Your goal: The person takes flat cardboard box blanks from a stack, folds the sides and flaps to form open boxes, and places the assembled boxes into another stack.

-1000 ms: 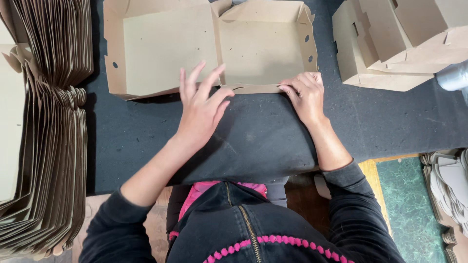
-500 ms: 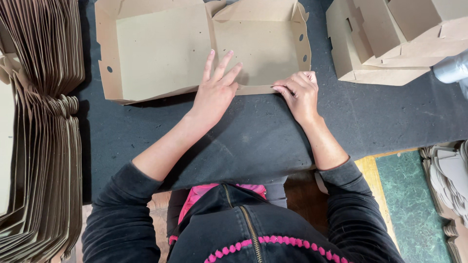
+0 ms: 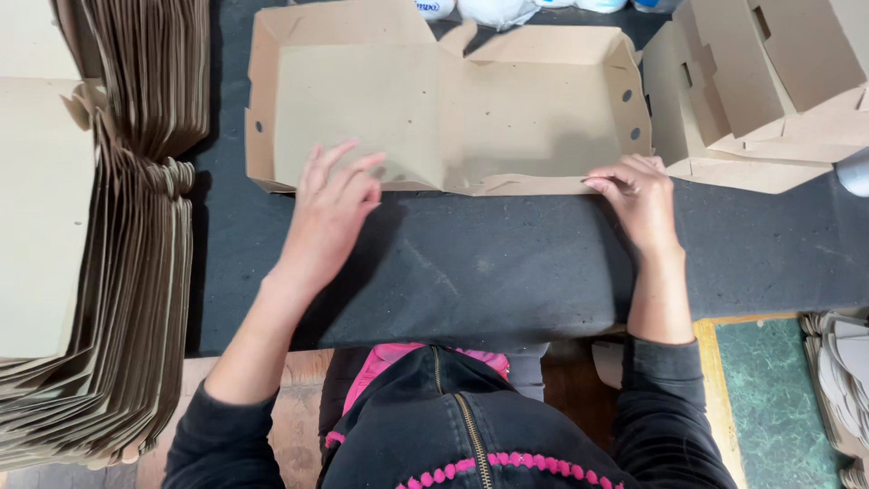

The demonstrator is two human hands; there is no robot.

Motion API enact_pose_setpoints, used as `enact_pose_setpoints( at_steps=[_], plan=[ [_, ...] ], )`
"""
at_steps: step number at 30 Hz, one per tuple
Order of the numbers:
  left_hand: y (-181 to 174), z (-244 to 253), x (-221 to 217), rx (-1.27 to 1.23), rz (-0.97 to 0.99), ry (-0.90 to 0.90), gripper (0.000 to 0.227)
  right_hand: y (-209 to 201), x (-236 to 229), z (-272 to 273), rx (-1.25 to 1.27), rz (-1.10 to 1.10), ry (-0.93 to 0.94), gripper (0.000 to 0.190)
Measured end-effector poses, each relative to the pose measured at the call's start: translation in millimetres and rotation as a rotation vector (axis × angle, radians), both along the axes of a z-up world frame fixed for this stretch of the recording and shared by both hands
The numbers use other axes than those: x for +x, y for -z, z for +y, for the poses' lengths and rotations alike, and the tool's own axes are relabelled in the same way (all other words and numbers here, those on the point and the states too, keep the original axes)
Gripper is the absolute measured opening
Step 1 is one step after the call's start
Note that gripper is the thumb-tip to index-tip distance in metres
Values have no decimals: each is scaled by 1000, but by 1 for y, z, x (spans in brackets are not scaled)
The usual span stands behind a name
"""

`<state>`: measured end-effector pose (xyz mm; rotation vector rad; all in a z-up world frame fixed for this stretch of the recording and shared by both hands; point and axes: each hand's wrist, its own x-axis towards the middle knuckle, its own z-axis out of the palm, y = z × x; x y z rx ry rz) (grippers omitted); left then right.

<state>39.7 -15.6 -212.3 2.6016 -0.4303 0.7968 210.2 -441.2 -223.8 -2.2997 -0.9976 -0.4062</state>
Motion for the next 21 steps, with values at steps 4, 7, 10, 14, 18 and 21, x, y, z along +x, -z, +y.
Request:
enact_pose_setpoints(
  at_steps=[4, 7, 10, 14, 18, 21],
  plan=[
    [16, 80, -30, -17, 37, -138, 23, -35, -21, 41, 14, 73, -71, 21],
    [24, 102, -37, -85, 59, -191, 19, -54, -40, 105, -7, 109, -196, 23],
    [27, 102, -32, -142, 30, -177, 18, -52, -49, 163, -61, 142, -390, 29],
    [32, 98, -29, -119, 1, -248, 15, -43, -58, 221, -68, 193, -502, 35],
    [25, 89, -28, -140, 10, -272, 15, -37, -57, 254, -24, 305, -466, 34],
    [35, 88, -24, -157, 14, -238, 12, -32, -49, 262, -1, 288, -443, 28]
  ],
)
